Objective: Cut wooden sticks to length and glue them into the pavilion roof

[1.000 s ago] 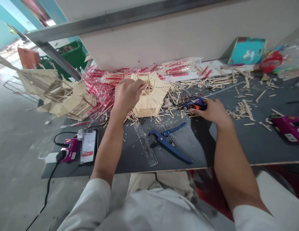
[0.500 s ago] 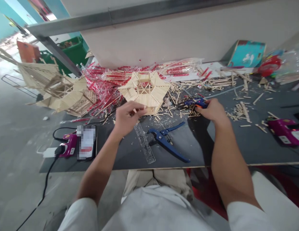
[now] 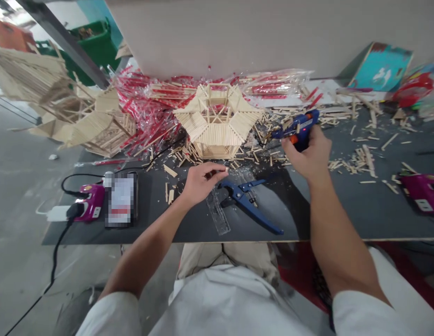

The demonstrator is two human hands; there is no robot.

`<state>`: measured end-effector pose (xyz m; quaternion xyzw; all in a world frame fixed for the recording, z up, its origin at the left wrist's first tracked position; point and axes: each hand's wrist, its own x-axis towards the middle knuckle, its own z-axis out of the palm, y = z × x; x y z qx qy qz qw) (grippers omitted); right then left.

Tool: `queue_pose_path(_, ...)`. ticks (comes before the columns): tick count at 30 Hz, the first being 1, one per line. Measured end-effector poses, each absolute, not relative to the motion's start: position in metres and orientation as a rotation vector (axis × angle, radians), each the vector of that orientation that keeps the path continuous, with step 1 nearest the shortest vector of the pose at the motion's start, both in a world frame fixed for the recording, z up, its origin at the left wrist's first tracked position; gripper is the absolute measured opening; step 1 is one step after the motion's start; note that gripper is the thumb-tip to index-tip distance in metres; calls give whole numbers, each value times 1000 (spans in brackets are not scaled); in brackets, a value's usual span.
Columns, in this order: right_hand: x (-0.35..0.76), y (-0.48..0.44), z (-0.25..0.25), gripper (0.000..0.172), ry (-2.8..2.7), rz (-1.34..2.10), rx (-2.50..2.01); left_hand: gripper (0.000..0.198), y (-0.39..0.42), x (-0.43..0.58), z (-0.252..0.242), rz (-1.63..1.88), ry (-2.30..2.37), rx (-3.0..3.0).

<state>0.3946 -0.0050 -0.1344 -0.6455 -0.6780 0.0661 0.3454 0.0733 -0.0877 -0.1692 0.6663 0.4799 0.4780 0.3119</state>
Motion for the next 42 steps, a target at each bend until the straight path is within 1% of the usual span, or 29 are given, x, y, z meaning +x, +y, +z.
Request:
queue_pose_path(3,383,-14,-134,40,-1854,143,-1594,11,-88,72,-167,1293,1228,1739)
queue_pose_path(10,358,-23,-136,23,-1964,81,-1503,16,-87,70,-168,1279,1307,1750)
queue_pose_path(14,354,-23,-144,21,-1994,95,-1499,13,-87,72,-169,1301,1302,1778)
queue_pose_path(20,353,-23,-147,21,-2027,159,-1469,13,-87,72,-167,1327,1308,1789)
queue_pose_path(24,351,-23,-145,25,-2042,209,-1479,11,-88,72,-163,1349,1292,1832)
queue_pose_path(27,351,-22,-145,24,-2040,222,-1468,12,-89,72,-162,1353,1303,1837)
queue_pose_path(31,351,-23,-145,22,-2051,193,-1481,10,-89,71,-161,1358,1272,1875)
queue_pose_path(37,351,-22,-148,22,-2072,115,-1470,14,-87,71,-160,1383,1195,1934)
queue_pose_path(42,353,-21,-150,29,-2091,114,-1461,11,-88,72,-160,1396,1200,1937)
